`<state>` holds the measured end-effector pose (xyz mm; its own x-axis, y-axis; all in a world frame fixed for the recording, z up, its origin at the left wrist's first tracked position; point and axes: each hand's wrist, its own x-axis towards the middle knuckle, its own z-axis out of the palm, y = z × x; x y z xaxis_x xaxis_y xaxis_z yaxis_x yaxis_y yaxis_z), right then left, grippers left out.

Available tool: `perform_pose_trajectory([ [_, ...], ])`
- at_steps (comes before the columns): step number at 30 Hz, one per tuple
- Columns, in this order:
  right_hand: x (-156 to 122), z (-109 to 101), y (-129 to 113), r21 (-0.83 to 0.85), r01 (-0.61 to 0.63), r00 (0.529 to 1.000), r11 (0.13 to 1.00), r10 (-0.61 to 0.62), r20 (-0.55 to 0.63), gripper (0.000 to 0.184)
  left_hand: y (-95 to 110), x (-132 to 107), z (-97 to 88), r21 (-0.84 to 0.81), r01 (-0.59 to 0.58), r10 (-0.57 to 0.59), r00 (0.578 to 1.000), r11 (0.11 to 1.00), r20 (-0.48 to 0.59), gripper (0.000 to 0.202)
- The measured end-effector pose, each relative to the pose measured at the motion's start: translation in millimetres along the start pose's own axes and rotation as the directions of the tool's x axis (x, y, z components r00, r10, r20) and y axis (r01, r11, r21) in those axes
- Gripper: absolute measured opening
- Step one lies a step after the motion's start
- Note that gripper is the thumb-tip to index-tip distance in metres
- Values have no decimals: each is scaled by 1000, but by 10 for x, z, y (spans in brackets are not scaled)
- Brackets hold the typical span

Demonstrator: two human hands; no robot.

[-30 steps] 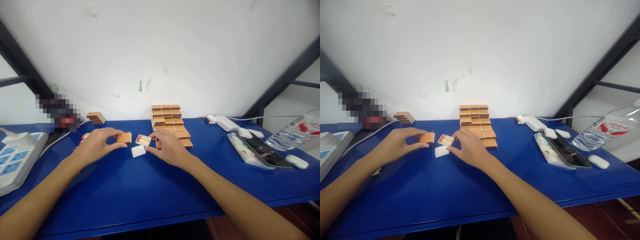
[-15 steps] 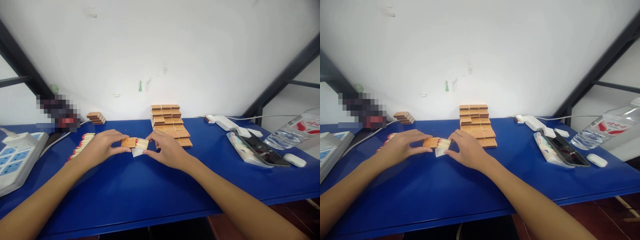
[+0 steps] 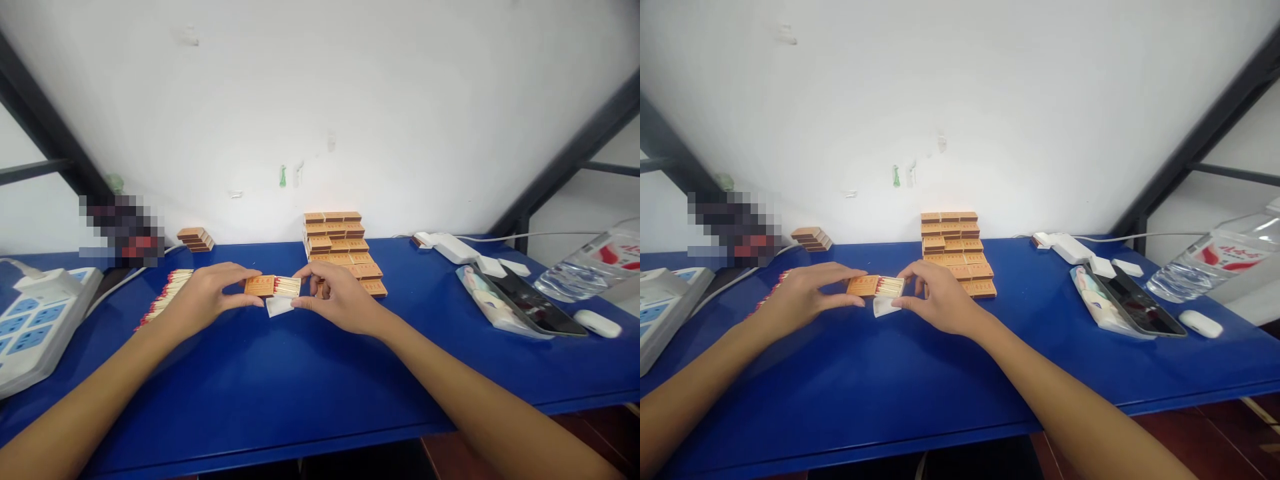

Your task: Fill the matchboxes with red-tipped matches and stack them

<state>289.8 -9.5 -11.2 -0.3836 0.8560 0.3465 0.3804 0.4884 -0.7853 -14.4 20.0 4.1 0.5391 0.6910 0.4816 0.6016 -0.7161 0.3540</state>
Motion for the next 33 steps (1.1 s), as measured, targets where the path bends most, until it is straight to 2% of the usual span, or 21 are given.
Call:
perform_pose_trajectory([
  [4,4,0,-21,44,-20,1000,999,20,7,33,20,3,5,-37,-6,4,999,999,-35,63],
  [7,5,20,-45,29,-24,999,999,24,-30,33,36,-1,11,-51,17,-19,999,999,-47,61],
  [12,22,27,-19,70,-49,997,996,53,-57,35,77,-16,20,-82,55,-57,998,995,-29,70],
  [16,40,-14,22,141,-82,996,987,85,-17,38,156,-5,6,-154,139,-141,990,978,2,68],
  [21,19,9,-66,177,-93,994,980,82,71,43,317,0,2,-256,238,-231,971,937,60,63],
  [26,-89,250,-120,163,-13,1000,987,16,-16,61,422,-35,116,-287,273,-302,952,918,-60,68],
  [29,-160,366,-121,189,10,997,982,-24,74,73,468,-50,174,-276,246,-284,953,929,-106,70],
  [31,-182,387,-136,207,6,993,978,-30,114,72,494,-56,191,-264,220,-259,958,939,-121,68],
  [33,-171,367,-159,218,11,996,976,-31,89,66,508,-58,202,-256,186,-223,967,949,-125,66],
])
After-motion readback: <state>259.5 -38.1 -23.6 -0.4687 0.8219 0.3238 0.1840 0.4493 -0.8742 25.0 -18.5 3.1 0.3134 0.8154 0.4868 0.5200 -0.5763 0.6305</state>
